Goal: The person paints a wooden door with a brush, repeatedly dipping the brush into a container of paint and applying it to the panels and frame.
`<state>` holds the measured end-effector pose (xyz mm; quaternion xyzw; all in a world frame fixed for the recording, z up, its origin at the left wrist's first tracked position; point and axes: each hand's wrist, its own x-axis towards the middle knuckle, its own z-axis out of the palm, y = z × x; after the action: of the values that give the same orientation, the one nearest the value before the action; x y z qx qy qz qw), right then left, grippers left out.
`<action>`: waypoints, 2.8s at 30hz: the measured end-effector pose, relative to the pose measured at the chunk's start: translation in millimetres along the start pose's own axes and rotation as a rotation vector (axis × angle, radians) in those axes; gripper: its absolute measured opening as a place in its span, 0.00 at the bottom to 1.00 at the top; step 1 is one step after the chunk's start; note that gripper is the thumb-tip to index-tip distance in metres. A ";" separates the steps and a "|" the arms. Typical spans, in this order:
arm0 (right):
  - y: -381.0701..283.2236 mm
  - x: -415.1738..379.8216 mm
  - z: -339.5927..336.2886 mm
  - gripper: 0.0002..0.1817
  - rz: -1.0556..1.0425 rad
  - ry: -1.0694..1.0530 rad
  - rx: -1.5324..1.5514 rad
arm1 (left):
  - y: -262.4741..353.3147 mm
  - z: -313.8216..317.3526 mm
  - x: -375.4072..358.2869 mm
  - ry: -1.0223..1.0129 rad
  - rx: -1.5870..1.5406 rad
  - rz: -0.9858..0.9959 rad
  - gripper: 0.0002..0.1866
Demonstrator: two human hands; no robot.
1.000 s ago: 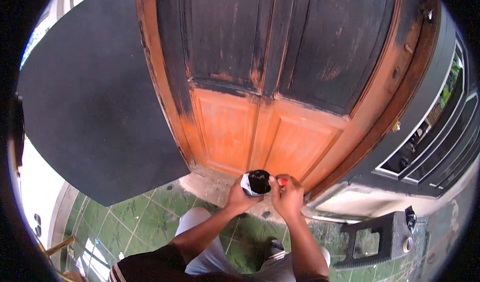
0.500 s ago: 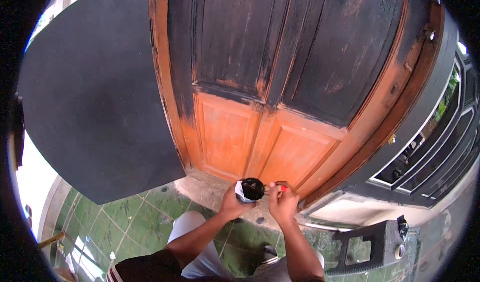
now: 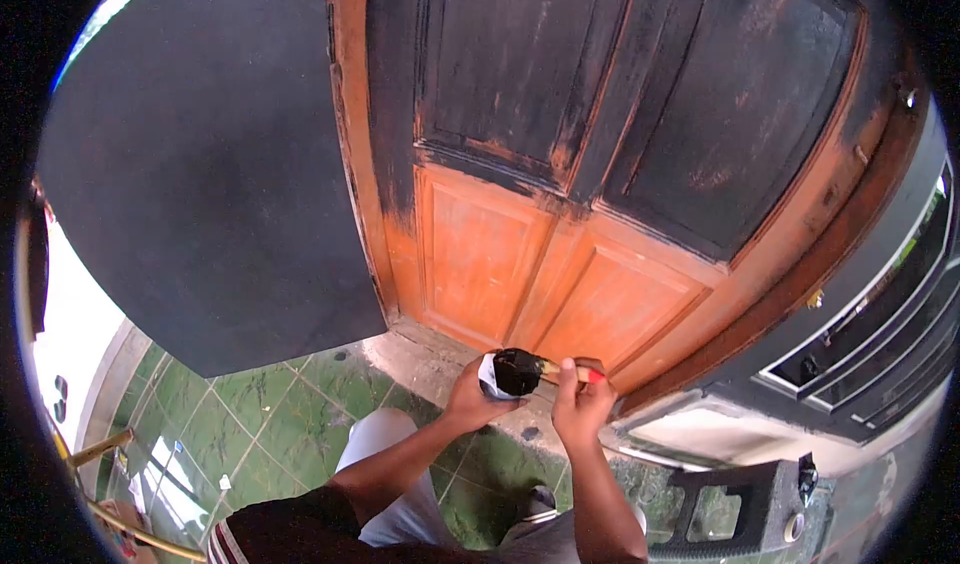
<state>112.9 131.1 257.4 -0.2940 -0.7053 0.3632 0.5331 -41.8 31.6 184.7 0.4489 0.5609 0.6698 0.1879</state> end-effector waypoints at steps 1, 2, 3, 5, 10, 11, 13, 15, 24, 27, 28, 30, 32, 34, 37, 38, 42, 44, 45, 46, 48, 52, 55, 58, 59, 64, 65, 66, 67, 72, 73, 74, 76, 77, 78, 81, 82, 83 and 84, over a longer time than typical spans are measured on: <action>-8.9 1.9 2.2 0.09 -0.019 0.026 0.064 | 4.2 -1.3 2.0 -0.008 0.002 -0.008 0.35; 0.8 3.1 7.0 0.09 0.054 0.007 0.121 | 8.6 -3.4 2.9 -0.017 0.004 -0.016 0.35; 4.4 5.6 12.4 0.09 0.126 -0.014 0.177 | 10.6 -3.9 4.9 -0.026 0.006 -0.023 0.35; 9.2 8.4 16.2 0.10 0.213 0.020 0.300 | -0.2 -1.6 4.3 0.009 -0.019 -0.018 0.35; -15.2 26.6 26.1 0.12 0.365 0.076 0.442 | 12.5 -14.7 20.5 0.052 0.012 -0.107 0.39; -11.9 32.9 31.6 0.13 0.375 0.108 0.475 | 15.0 -16.9 35.6 0.059 -0.002 -0.093 0.39; -37.6 39.2 36.4 0.13 0.450 0.076 0.533 | 45.8 -29.3 51.4 0.089 0.042 -0.169 0.41; -79.2 50.9 38.4 0.13 0.552 0.047 0.542 | 78.2 -39.4 56.6 0.136 0.095 -0.236 0.43; -294.2 146.3 -4.0 0.13 0.755 0.030 0.609 | 321.0 -92.6 134.4 0.089 0.119 -0.317 0.49; -364.3 169.0 -20.5 0.11 0.790 0.080 0.665 | 398.0 -100.7 157.7 0.029 0.226 -0.309 0.49; -379.2 173.4 -25.9 0.10 0.762 0.069 0.654 | 411.8 -101.0 164.2 0.012 0.219 -0.283 0.48; -413.2 188.2 -27.0 0.09 0.714 0.081 0.654 | 431.5 -99.9 173.9 -0.036 0.262 -0.224 0.45; -434.1 190.9 -32.6 0.07 0.737 0.085 0.708 | 449.7 -98.6 179.2 -0.099 0.188 -0.292 0.43; -436.0 213.6 -26.5 0.06 0.711 0.090 0.813 | 465.6 -95.5 205.3 -0.077 0.167 -0.233 0.38; -458.4 221.2 -22.5 0.05 0.684 0.162 0.861 | 481.4 -90.7 213.0 -0.074 0.137 -0.145 0.31; -464.6 227.1 -20.3 0.05 0.681 0.171 0.849 | 484.1 -90.7 217.7 -0.077 0.132 -0.190 0.30; -464.0 235.0 4.7 0.06 0.531 0.267 0.775 | 485.6 -98.8 242.1 -0.065 -0.003 -0.302 0.29; -477.2 249.2 19.3 0.08 0.612 0.382 0.819 | 480.3 -109.3 265.8 -0.133 0.011 -0.266 0.30; -481.7 255.8 29.2 0.09 0.653 0.445 0.842 | 477.4 -116.0 277.6 -0.172 0.017 -0.249 0.31; -481.1 262.1 40.5 0.09 0.605 0.478 0.847 | 481.4 -122.8 289.1 -0.177 0.013 -0.221 0.31; -480.0 277.2 64.0 0.11 0.516 0.567 0.852 | 487.3 -141.3 309.2 -0.205 0.008 -0.172 0.31; -496.5 342.5 102.8 0.12 0.405 0.775 0.880 | 463.7 -188.2 339.2 -0.383 -0.116 -0.104 0.28; -487.8 386.8 120.8 0.13 0.297 0.877 0.857 | 487.2 -230.8 348.3 -0.474 -0.086 -0.063 0.24; -453.4 388.9 148.3 0.13 0.304 0.981 0.807 | 476.8 -271.3 336.1 -0.452 -0.075 -0.099 0.21; -431.9 374.6 159.0 0.12 0.339 1.005 0.789 | 477.8 -283.7 330.6 -0.461 -0.051 -0.111 0.21; -334.7 299.9 187.0 0.13 0.537 1.099 0.504 | 475.5 -329.4 311.1 -0.511 -0.020 -0.180 0.22; -325.3 293.5 192.7 0.13 0.627 1.098 0.399 | 472.2 -341.0 307.2 -0.526 -0.024 -0.194 0.22; -314.2 303.0 195.2 0.11 0.494 1.090 0.356 | 454.0 -358.4 305.9 -0.643 0.023 -0.266 0.33; -332.8 321.8 191.0 0.13 0.513 1.082 0.210 | 452.4 -367.4 303.6 -0.632 0.021 -0.295 0.33; -498.2 420.9 157.6 0.11 0.064 0.985 0.623 | 458.8 -386.1 291.2 -0.572 0.044 -0.260 0.34; -497.8 420.2 157.4 0.11 0.055 1.002 0.681 | 458.3 -388.0 288.6 -0.541 0.028 -0.279 0.32; -497.3 420.0 156.8 0.11 0.044 1.019 0.740 | 456.8 -388.9 285.9 -0.511 0.012 -0.297 0.31; -472.3 406.2 163.2 0.11 0.111 1.030 0.734 | 455.9 -393.6 280.8 -0.484 0.010 -0.325 0.29; -428.6 386.4 172.6 0.11 0.186 1.023 0.666 | 457.1 -395.1 279.0 -0.488 0.022 -0.333 0.29; -377.2 363.6 185.6 0.11 0.297 1.055 0.660 | 458.7 -396.4 277.2 -0.491 0.033 -0.342 0.29; -328.0 316.3 193.4 0.13 0.603 1.063 0.380 | 464.9 -396.1 274.6 -0.518 0.028 -0.342 0.29; -328.9 309.6 194.1 0.14 0.702 1.042 0.242 | 461.4 -398.5 273.1 -0.522 0.020 -0.328 0.29; -327.2 315.6 194.0 0.14 0.615 1.056 0.193 | 456.3 -400.7 272.4 -0.525 0.014 -0.316 0.29; -352.4 335.5 188.5 0.14 0.530 1.068 0.142 | 453.5 -402.0 270.8 -0.529 0.008 -0.306 0.30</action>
<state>-165.6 164.2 697.4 -0.5653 -0.2168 0.3319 0.7233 -396.6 -134.3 720.6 0.5187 0.5563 0.4914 0.4244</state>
